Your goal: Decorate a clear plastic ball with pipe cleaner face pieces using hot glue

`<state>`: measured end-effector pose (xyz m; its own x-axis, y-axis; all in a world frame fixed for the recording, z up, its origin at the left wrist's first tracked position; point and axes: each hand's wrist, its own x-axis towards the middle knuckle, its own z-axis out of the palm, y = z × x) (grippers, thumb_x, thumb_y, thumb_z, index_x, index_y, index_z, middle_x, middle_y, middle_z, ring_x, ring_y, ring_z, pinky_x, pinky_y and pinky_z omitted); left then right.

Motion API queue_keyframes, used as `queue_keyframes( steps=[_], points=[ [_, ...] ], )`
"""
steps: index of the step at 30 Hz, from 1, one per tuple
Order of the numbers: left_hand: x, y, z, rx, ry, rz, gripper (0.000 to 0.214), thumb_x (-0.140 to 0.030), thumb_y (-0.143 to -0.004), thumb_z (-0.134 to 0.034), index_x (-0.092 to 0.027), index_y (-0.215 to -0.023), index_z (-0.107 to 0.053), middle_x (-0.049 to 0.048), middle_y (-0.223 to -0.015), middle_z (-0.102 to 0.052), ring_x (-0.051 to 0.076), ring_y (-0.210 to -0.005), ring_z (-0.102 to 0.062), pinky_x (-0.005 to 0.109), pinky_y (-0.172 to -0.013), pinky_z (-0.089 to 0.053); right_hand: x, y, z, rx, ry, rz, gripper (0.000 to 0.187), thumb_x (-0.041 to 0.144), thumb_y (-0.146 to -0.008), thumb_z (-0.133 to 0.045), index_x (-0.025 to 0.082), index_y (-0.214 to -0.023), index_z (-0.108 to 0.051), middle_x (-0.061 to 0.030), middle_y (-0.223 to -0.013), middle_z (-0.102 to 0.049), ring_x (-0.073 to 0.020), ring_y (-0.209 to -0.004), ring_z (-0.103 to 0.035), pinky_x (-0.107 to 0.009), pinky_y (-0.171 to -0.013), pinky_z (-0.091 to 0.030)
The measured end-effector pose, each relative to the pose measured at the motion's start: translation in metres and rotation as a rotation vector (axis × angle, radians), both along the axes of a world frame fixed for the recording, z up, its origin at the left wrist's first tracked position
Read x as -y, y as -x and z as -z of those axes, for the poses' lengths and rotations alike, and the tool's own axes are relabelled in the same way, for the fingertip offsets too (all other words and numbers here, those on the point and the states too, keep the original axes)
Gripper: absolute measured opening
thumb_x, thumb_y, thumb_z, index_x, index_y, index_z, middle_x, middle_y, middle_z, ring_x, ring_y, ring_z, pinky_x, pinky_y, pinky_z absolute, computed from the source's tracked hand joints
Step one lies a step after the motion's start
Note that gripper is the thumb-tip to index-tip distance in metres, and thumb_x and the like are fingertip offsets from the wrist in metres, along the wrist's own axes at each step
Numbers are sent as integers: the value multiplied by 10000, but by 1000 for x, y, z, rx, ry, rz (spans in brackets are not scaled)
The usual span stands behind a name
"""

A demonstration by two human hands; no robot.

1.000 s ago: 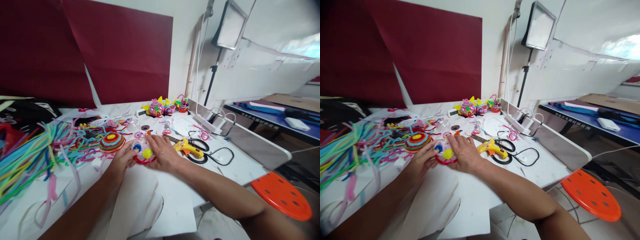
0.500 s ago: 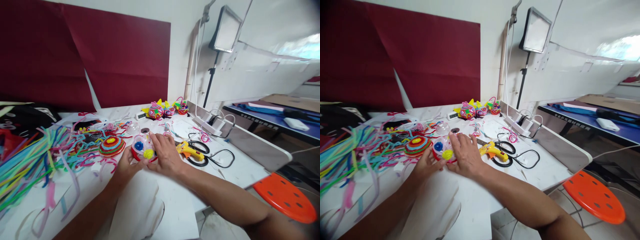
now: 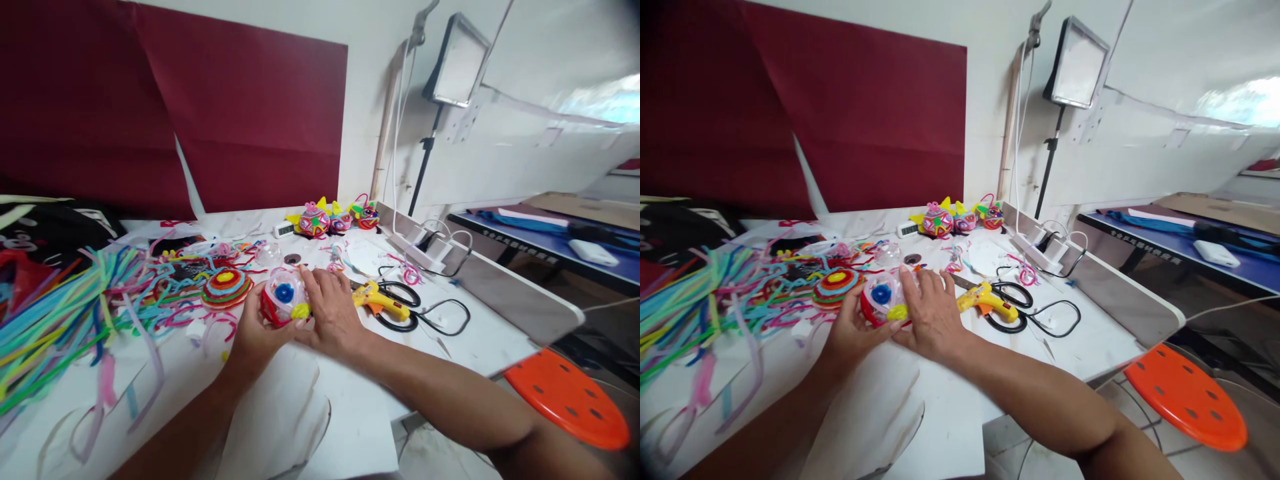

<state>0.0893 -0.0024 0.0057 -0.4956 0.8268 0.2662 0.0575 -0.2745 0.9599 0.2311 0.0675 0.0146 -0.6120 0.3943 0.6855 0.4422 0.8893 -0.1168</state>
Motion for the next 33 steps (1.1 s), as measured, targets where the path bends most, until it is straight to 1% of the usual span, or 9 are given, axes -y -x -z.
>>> queue_keyframes(
  steps=[3,7,9,12,15,22,25,30,33],
  points=[
    [0,1,0,-52,-15,-13,848,-288,-504,-863,-210,-1241,-450,93,-1223,-592,269,-1110,-608,355,-883,-539,-1,-2,1,-29,-17,-29,835,497,-784,-580,87,-1438,-262,-239,-1280,-490,-356,-1221,-434,-575,-1030,-288],
    [0,6,-4,-113,-14,-56,849,-304,-532,-855,-202,-1264,-437,108,-1228,-589,266,-1101,-613,366,-894,-537,-2,-12,-4,-86,-90,-108,792,508,-822,-601,86,-1420,-300,-261,-1371,-427,-369,-1318,-355,-546,-1017,-328],
    [1,9,-6,-157,-17,-95,846,-307,-527,-858,-199,-1257,-444,109,-1225,-589,266,-1098,-615,368,-894,-538,-2,-18,-8,-127,-145,-167,656,447,-852,-608,120,-1374,-382,-229,-1352,-457,-350,-1309,-371,-522,-1008,-347],
    [3,11,-9,-217,-25,-141,851,-310,-526,-857,-202,-1264,-447,106,-1220,-591,270,-1086,-624,360,-856,-558,0,-23,-13,-162,-198,-233,403,284,-867,-608,178,-1247,-522,-144,-1210,-565,-292,-1179,-478,-476,-963,-384],
    [6,12,-10,-297,-39,-166,837,-318,-547,-847,-214,-1278,-453,97,-1231,-586,271,-1093,-624,354,-846,-564,3,-23,-15,-155,-210,-264,284,200,-860,-593,196,-1144,-594,-94,-1081,-622,-250,-1027,-530,-448,-893,-403],
    [13,7,-16,-497,-34,-231,766,-300,-578,-818,-222,-1265,-487,94,-1253,-575,272,-1089,-616,297,-709,-582,4,-22,-15,-154,-204,-301,211,143,-856,-562,178,-1056,-621,-80,-1000,-645,-222,-949,-544,-447,-882,-397],
    [14,7,-17,-574,-51,-257,734,-286,-589,-804,-222,-1255,-503,94,-1265,-564,274,-1125,-589,289,-711,-575,3,-23,-14,-160,-202,-312,193,130,-856,-556,172,-1032,-622,-80,-983,-647,-216,-937,-552,-450,-890,-398],
    [15,8,-16,-691,-71,-272,743,-281,-602,-790,-203,-1280,-494,109,-1264,-566,280,-1128,-586,334,-783,-565,2,-22,-10,-172,-194,-320,171,120,-858,-561,162,-1013,-620,-79,-958,-653,-209,-927,-557,-461,-925,-388],
    [16,6,-17,-716,-57,-274,709,-268,-609,-771,-200,-1264,-507,110,-1240,-578,277,-1085,-605,319,-728,-570,1,-22,-8,-178,-187,-327,138,118,-864,-561,163,-983,-617,-70,-929,-657,-198,-903,-561,-450,-927,-388]
  ],
)
